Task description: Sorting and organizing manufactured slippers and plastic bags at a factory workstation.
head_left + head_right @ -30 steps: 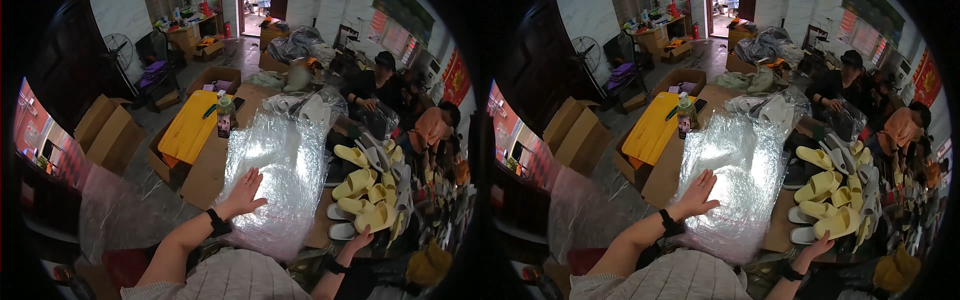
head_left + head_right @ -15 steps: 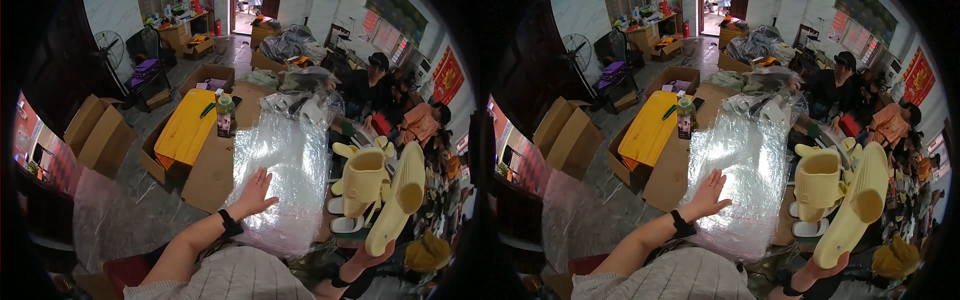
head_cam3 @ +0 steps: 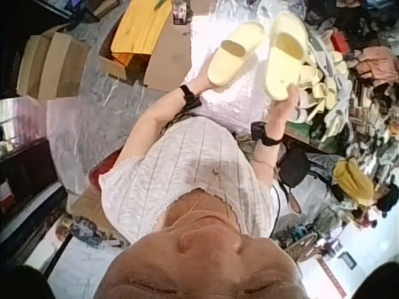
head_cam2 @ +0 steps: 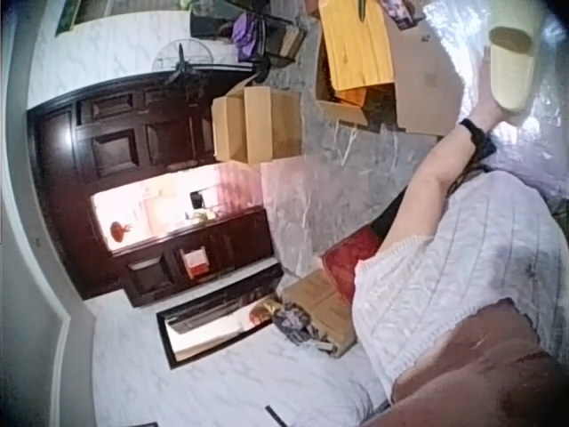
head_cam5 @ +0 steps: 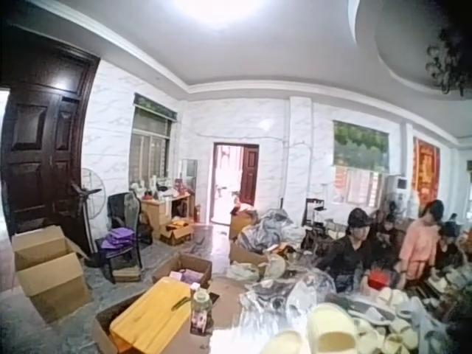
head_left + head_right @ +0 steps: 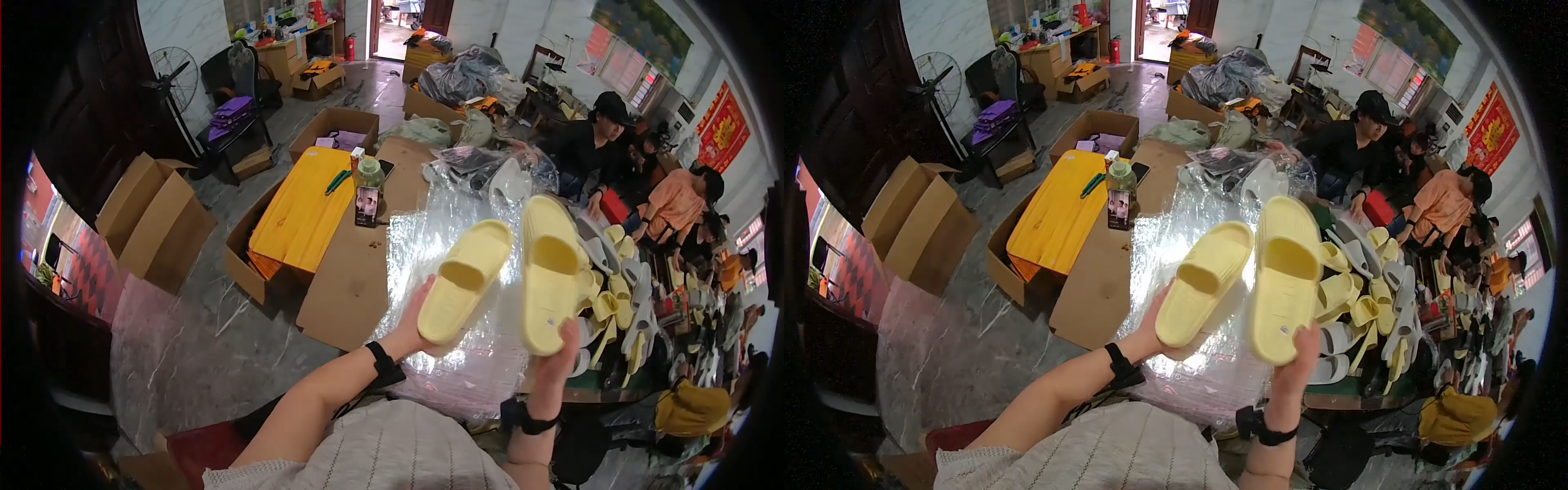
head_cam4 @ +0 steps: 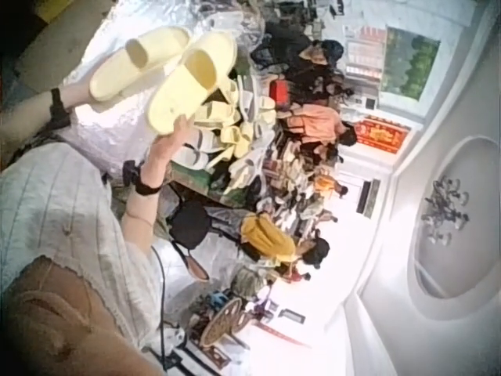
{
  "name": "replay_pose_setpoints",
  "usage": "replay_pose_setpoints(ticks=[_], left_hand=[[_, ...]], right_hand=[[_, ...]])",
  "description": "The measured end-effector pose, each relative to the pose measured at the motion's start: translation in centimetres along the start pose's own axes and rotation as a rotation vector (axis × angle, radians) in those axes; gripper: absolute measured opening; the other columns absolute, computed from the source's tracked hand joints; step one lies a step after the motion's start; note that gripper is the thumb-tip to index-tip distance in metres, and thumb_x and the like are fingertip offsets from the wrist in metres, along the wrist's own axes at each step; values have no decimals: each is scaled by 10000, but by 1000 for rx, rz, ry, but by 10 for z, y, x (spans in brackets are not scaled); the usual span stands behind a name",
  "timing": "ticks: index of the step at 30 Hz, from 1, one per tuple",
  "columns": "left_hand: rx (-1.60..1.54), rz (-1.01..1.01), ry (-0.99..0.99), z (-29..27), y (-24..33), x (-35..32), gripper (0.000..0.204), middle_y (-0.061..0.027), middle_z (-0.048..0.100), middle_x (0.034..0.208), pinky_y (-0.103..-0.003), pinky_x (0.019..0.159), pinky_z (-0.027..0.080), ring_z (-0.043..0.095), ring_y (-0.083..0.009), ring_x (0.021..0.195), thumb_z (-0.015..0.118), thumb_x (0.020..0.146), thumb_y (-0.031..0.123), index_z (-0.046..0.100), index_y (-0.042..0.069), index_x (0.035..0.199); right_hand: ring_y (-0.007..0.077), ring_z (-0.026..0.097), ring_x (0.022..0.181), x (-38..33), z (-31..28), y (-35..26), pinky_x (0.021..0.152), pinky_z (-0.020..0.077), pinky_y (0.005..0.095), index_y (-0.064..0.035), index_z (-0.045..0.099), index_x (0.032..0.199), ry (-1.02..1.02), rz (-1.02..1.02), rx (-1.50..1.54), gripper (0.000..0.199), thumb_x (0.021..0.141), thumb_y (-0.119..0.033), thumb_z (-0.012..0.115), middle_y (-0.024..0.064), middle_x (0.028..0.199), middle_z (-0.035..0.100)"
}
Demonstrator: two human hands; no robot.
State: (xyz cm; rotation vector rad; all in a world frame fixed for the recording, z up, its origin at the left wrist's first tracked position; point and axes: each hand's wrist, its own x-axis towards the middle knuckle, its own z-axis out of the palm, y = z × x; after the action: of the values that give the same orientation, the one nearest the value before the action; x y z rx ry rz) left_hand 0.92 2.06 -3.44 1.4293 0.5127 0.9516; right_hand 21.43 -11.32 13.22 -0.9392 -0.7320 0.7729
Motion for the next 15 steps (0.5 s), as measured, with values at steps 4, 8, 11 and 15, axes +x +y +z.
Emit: replay_pose_setpoints(ticks=[4, 8, 11, 15], left_hand=[[727, 56, -42, 1, 17, -9, 856, -270, 378, 1512, -432, 1206, 261, 339, -458, 1400, 773, 787, 456, 431, 72, 1471], [829, 78, 38, 7, 0, -6, 855, -298, 342, 1530, -453, 1197, 277, 336, -478, 1398, 787, 786, 462, 450, 100, 1483], [873, 113, 89, -3, -2, -15, 823, -294, 377, 1509, -454, 1200, 274, 360, -478, 1381, 785, 784, 469, 487, 97, 1454], [911, 155, 40, 2, 12, -9, 798, -254, 440, 1480, -449, 1204, 271, 385, -451, 1373, 786, 786, 467, 505, 97, 1435]], right_hand=[[169, 636, 852, 19, -41, 66, 777, 519, 340, 14, 593, 1145, 8, 362, -438, 311, 962, -235, 567, 90, 968, 678], [257, 637, 691, 4, -93, 138, 663, 519, 400, 65, 600, 1139, 27, 60, -834, 382, 956, -270, 573, 144, 885, 682], [364, 646, 806, -7, -49, 94, 733, 517, 435, 50, 604, 1188, -48, 220, -1139, 415, 935, -279, 609, 204, 929, 669], [395, 607, 999, -18, -45, 88, 823, 506, 464, -16, 610, 1255, -10, -109, -1618, 493, 896, -343, 691, 200, 1043, 624]])
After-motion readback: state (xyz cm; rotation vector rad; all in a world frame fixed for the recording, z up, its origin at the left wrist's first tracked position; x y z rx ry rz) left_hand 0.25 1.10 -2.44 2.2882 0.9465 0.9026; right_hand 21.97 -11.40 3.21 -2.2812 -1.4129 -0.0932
